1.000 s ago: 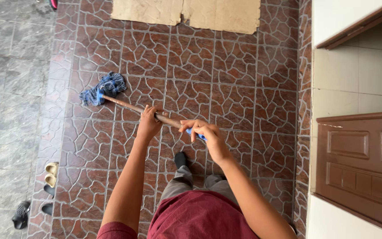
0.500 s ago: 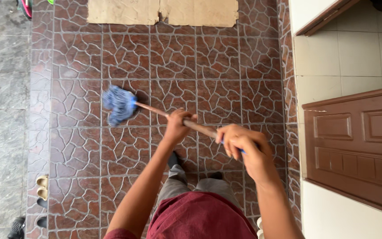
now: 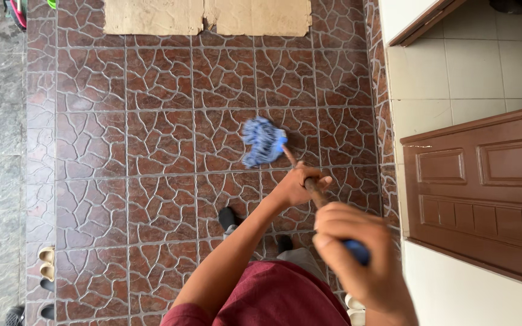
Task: The person cleans a tiled entryway by pushing a mop across the floor, moving around a shoe rack and other items on the floor.
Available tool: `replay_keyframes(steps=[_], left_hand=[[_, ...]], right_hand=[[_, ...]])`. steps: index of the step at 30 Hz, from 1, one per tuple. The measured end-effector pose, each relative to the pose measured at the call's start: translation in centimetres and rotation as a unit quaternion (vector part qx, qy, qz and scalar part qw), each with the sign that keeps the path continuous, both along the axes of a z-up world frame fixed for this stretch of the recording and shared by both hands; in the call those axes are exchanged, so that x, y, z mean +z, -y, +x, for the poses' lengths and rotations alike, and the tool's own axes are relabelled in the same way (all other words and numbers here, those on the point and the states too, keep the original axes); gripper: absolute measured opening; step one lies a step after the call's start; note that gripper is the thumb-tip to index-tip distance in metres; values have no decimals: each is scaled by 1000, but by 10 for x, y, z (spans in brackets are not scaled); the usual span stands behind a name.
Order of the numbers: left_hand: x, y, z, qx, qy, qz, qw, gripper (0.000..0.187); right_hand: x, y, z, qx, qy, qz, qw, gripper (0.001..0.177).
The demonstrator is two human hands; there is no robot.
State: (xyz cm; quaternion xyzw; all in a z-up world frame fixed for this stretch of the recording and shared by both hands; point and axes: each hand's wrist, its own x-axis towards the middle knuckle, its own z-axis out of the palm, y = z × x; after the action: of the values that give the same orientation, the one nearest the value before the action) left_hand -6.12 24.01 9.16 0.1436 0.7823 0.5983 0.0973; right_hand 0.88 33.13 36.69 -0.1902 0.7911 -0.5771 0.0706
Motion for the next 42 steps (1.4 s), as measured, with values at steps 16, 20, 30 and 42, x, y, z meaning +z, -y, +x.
replay_keyframes(steps=[16,20,30,42], left_hand=[[40,-2,28,-24,-33,-159,986,37],[43,21,35,-6,-46,-144,989,18],[12,110,36,38,50,-278,959,18],[-134,280,55,343,-24,-311,886,25]], right_hand=[[13,-55,-53,464,68,-155,869,21],[-1,-63,-64,529,75,-177,827,24],[-92,-36,-77,419,118,-301,848,24],[-188,140,-65,216,222,-214,927,19]])
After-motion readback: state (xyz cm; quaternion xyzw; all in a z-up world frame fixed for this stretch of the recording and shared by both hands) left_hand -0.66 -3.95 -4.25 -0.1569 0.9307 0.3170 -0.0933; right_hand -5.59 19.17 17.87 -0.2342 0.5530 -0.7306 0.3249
